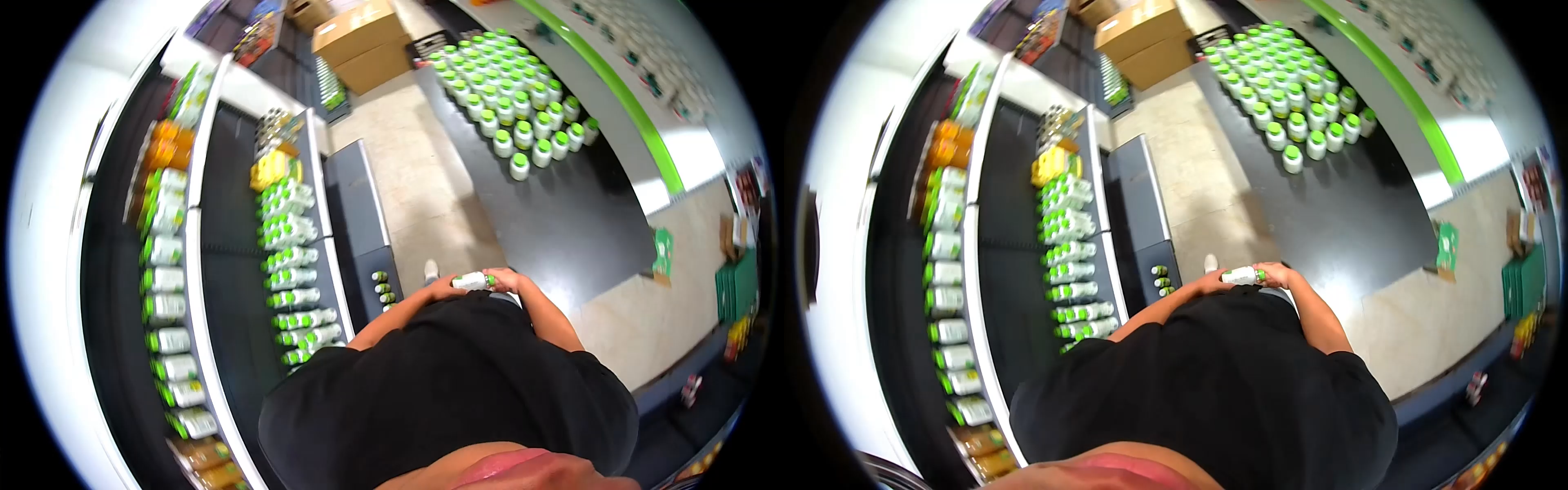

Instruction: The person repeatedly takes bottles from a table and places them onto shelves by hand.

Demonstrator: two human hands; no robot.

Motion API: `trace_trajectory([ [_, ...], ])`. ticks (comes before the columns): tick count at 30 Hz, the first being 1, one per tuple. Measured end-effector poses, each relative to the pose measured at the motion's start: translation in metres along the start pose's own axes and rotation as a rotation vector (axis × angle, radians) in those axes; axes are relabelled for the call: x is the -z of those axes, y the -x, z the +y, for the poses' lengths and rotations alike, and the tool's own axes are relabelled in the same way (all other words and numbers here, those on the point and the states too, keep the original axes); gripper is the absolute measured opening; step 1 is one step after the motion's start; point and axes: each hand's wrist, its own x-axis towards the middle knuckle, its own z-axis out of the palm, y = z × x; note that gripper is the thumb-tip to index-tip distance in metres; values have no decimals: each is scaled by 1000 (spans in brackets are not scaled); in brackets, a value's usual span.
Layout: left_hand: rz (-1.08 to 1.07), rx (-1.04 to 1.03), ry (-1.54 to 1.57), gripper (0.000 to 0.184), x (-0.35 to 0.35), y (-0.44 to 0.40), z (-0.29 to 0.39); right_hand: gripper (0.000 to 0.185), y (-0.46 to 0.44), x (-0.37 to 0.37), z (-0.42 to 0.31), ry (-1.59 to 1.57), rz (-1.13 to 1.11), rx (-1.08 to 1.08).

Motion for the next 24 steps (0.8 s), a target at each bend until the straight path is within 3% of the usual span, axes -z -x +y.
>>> trace_trajectory([
  [9, -395, -146, -423, 64, 31, -108, 123, 23, 33, 33, 38, -520, 336, 292],
  [11, -444, -266, -440, 64, 36, -137, 138, 24, 54, 30, 22, -569, 426, 267],
  [15, -525, -407, -418, 67, 49, -182, 174, 24, 63, 27, -17, -620, 704, 426],
  [16, -620, -204, -382, 71, 55, -178, 205, 22, 53, 31, -24, -564, 822, 545],
  [17, -631, -240, -382, 72, 59, -189, 211, 26, 24, 47, -15, -448, 1001, 641],
  [19, -701, -144, -400, 71, 68, -225, 216, 35, 33, 37, -52, 73, 1490, 627],
  [22, -714, -98, -354, 61, 80, -257, 237, 41, 56, 27, -121, 88, 1467, 315],
  [24, -723, -134, -359, 58, 86, -277, 256, 42, 43, 42, -137, 237, 1552, 297],
])
